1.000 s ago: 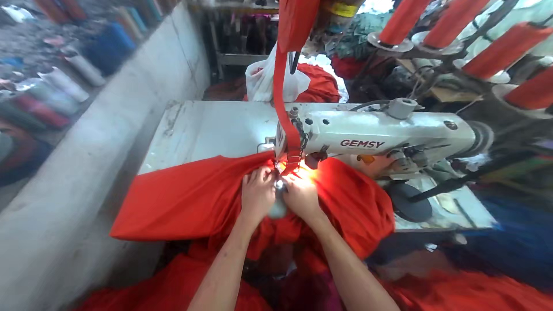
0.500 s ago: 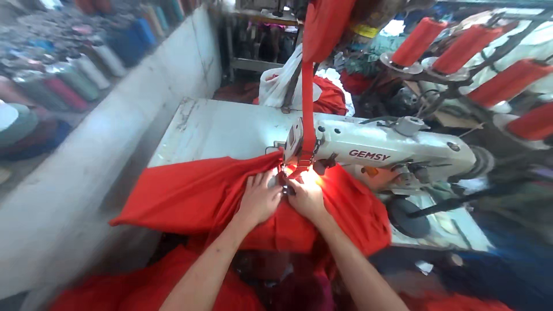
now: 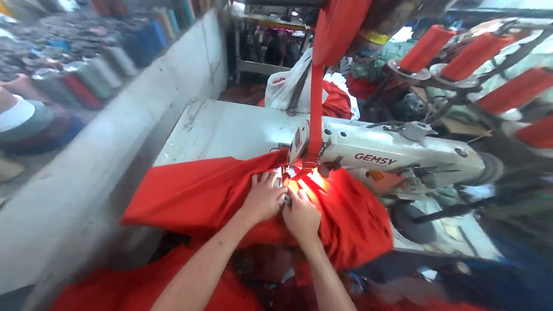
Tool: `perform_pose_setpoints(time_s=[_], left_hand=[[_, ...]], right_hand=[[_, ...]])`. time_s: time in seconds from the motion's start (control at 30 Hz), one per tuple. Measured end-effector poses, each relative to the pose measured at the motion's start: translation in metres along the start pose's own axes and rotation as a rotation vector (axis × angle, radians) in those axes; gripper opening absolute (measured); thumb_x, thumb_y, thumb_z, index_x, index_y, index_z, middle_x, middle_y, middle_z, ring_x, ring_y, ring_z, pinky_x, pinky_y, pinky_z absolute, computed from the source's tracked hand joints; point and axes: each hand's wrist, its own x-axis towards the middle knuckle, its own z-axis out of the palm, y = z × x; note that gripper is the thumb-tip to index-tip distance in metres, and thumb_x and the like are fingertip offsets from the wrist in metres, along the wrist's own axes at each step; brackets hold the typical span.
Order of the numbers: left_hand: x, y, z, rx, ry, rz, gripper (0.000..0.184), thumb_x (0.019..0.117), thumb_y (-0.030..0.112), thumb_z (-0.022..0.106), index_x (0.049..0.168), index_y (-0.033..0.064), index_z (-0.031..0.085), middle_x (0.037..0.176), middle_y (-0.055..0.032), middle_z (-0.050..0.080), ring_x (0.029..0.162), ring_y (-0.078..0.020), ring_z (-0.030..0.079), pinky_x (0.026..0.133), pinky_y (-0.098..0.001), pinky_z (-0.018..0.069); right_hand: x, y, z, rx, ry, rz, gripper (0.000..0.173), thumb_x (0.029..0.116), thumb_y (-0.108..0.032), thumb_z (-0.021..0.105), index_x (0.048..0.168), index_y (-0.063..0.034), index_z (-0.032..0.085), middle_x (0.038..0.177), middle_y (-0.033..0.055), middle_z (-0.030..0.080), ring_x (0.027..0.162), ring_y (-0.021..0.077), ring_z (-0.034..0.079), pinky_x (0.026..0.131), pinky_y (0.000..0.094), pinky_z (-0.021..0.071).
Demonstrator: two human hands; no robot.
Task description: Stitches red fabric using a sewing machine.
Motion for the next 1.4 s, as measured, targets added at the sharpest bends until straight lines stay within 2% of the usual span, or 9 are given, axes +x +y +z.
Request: perform_pose_setpoints(time_s=[0.2,0.33,0.47,0.6,0.83,1.1,1.17,1.27,1.4], left_hand=[[0.006,-0.006,0.004,0.028,0.074,0.056,0.028,0.0971,0.036,0.058,0.121,0.0294,0.071,0.151,-0.005,0.05,0.146,-0.0297,0.038,0.115,-0.0644,0.0248],[0.019,-0.012,0.017,0.063,0.201,0.055,0.029,0.0916,0.038,0.065,0.119,0.0316,0.073,0.141,-0.0024,0.057,0.136,-0.0277,0.047,0.107,-0.0617,0.0349],[0.025,0.018,0.012,0.078,0.21,-0.186,0.031,0.0903,0.027,0.064,0.119,0.0261,0.075,0.138,-0.007,0.058,0.132,-0.0321,0.05,0.105,-0.0624,0.0347],[0.022,0.047,0.016,0.06,0.225,-0.462,0.041,0.0929,0.02,0.061,0.133,0.0243,0.068,0.142,-0.0172,0.056,0.133,-0.04,0.05,0.103,-0.0663,0.0355],[0.019,0.023,0.021,0.105,0.25,-0.258,0.036,0.1034,0.031,0.048,0.132,0.0229,0.068,0.132,-0.0136,0.063,0.126,-0.0351,0.056,0.103,-0.0604,0.0388],[0.029,-0.019,0.016,0.015,0.251,0.007,0.035,0.1059,0.038,0.045,0.12,0.0235,0.073,0.122,-0.0071,0.065,0.122,-0.0283,0.057,0.104,-0.0557,0.0415],[0.043,-0.039,0.01,0.005,0.229,0.11,0.034,0.1068,0.037,0.045,0.122,0.025,0.073,0.13,-0.0068,0.064,0.128,-0.0282,0.055,0.108,-0.0558,0.0404],[0.071,-0.062,0.007,0.011,0.29,0.247,0.03,0.1047,0.039,0.051,0.112,0.0243,0.076,0.124,-0.0048,0.067,0.124,-0.0252,0.059,0.106,-0.0512,0.0462],[0.099,-0.074,0.001,-0.024,0.269,0.204,0.025,0.1017,0.035,0.057,0.113,0.0235,0.076,0.124,-0.007,0.066,0.124,-0.0248,0.059,0.106,-0.0466,0.0499]], right_hand=[[0.022,0.029,0.014,-0.042,0.117,-0.251,0.045,0.0884,-0.017,0.069,0.133,-0.0196,0.069,0.106,0.0104,0.074,0.088,0.0313,0.073,0.068,0.0547,0.0585],[0.044,0.042,0.011,-0.007,0.179,-0.417,0.032,0.0867,-0.017,0.069,0.117,-0.0131,0.076,0.105,0.0095,0.077,0.091,0.031,0.075,0.074,0.055,0.0602],[0.055,0.051,0.009,0.023,0.211,-0.475,0.022,0.0908,-0.018,0.066,0.106,-0.0072,0.078,0.104,0.0129,0.077,0.101,0.0331,0.073,0.086,0.0552,0.0586],[0.053,0.053,0.014,0.032,0.257,-0.504,0.022,0.0893,-0.016,0.067,0.107,-0.0091,0.078,0.103,0.0104,0.077,0.097,0.0314,0.074,0.077,0.0546,0.0601],[0.039,0.053,0.01,-0.024,0.222,-0.424,0.041,0.0869,-0.011,0.07,0.126,-0.0231,0.075,0.106,0.0093,0.077,0.086,0.033,0.075,0.067,0.0557,0.0594],[0.036,0.028,0.008,-0.141,0.175,-0.308,0.03,0.0859,-0.013,0.069,0.115,-0.0108,0.076,0.099,0.0125,0.077,0.084,0.0335,0.075,0.066,0.0557,0.0588],[0.038,0.015,0.006,-0.216,0.051,-0.233,0.03,0.0918,-0.016,0.064,0.119,-0.0068,0.072,0.106,0.0149,0.075,0.092,0.0339,0.074,0.073,0.0551,0.0585],[0.041,0.005,0.009,-0.279,-0.036,-0.176,0.036,0.0967,-0.021,0.061,0.13,-0.0088,0.066,0.109,0.0148,0.074,0.093,0.0333,0.074,0.074,0.0538,0.0592],[0.041,0.014,0.019,-0.192,0.024,-0.202,0.036,0.0912,-0.019,0.067,0.125,-0.0084,0.07,0.11,0.0146,0.074,0.094,0.0336,0.073,0.074,0.056,0.0594]])
